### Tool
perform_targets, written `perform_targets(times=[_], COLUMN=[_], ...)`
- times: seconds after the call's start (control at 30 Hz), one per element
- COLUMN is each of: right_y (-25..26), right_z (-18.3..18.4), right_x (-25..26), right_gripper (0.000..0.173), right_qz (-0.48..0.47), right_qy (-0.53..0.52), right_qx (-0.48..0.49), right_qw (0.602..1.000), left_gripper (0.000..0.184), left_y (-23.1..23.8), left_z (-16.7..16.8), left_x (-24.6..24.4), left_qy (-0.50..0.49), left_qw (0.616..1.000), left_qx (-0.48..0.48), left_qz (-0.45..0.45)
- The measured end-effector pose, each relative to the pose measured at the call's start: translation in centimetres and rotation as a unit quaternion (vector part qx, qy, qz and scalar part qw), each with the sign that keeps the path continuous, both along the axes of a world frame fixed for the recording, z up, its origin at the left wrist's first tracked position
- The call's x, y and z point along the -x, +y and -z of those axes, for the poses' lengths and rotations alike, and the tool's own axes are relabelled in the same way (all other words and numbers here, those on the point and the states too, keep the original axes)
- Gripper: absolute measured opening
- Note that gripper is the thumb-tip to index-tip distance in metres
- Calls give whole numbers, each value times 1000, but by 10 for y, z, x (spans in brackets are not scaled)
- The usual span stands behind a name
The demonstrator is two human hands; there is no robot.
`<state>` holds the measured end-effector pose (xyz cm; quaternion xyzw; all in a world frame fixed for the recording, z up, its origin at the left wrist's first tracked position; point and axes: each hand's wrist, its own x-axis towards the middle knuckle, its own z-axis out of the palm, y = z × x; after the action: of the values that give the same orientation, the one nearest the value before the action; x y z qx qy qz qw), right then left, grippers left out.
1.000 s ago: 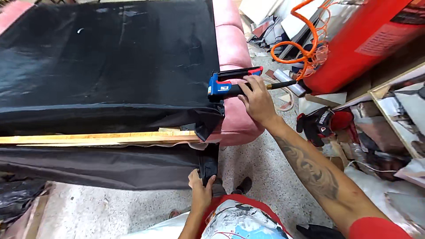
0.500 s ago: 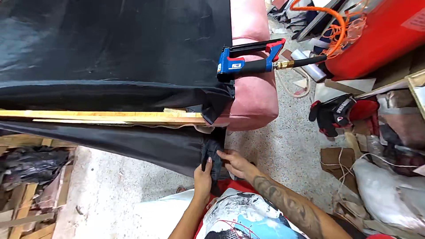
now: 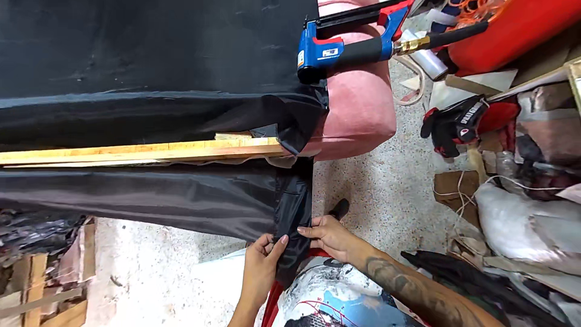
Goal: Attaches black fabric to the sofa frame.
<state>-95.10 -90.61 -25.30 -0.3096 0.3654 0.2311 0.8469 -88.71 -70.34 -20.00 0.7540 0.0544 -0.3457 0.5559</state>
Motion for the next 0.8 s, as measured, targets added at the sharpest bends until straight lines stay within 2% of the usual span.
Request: perform_targets(times=[0.13, 0.3, 0.4, 0.53, 0.6, 0.7, 0.8], right_y=[7, 8, 8, 17, 23, 32, 27], right_z=[-22, -39, -36, -29, -27, -23, -29], right_x=[9, 20, 20, 15, 14, 16, 20], right_gripper=[33, 33, 30, 31, 32, 36, 54], right_qz=[49, 100, 91, 113, 130, 163, 140], right_qy=[27, 47, 44, 35, 11, -13, -5], right_qx=[58, 79, 69, 84, 72, 49, 4], right_qw=[997, 991, 992, 989, 989, 985, 990], left_gripper=[24, 24, 25, 24, 22, 19, 16], left_y=[17, 34, 31, 29, 31, 28, 23], left_z=[-3, -26, -38, -30, -24, -23, -23], left_x=[-10, -33, -46, -55, -50, -32, -10], left_qy=[-2, 6, 11, -12, -22, -11, -25], left_qw=[999, 988, 976, 972, 976, 994, 999], left_qx=[-35, -29, -24, -39, -33, -13, -26], left_qz=[16, 150, 216, 233, 212, 111, 38])
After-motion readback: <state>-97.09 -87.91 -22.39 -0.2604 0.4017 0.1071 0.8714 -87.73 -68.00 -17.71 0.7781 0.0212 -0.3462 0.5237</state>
